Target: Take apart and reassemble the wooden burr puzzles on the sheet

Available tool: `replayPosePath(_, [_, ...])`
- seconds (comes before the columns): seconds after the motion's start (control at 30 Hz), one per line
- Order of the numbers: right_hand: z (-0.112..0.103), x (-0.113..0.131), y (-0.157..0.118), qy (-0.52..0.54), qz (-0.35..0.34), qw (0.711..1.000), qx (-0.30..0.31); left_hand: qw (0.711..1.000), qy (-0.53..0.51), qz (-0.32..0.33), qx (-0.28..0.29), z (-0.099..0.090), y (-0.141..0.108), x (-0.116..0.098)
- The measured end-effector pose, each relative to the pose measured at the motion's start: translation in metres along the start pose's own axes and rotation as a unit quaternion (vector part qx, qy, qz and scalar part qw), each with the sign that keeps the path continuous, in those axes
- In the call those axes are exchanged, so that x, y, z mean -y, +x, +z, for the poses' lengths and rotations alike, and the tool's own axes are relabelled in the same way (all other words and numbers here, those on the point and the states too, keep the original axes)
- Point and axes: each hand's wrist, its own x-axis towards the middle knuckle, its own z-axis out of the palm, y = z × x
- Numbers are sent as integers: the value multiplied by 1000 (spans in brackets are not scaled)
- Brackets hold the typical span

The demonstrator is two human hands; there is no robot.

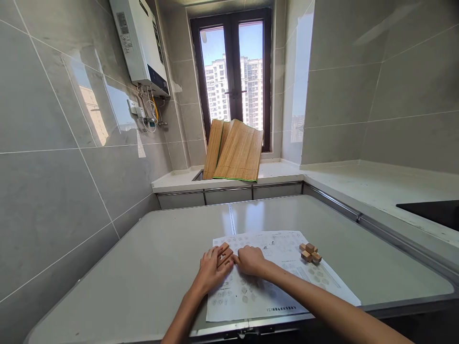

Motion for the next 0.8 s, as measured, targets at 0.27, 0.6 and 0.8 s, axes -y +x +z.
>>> replayPosePath(0.27, [12,-46,-61,122,-27,988,-86,998,65,14,-8,7,-11,6])
replayPosePath(0.6, [31,-74,-84,423,-45,897,-118,998,64,-2,-29,9,28,25])
replayPosePath(0.8, [30,-74,-83,415,-49,900,-126,996,65,-16,-62,11,27,31])
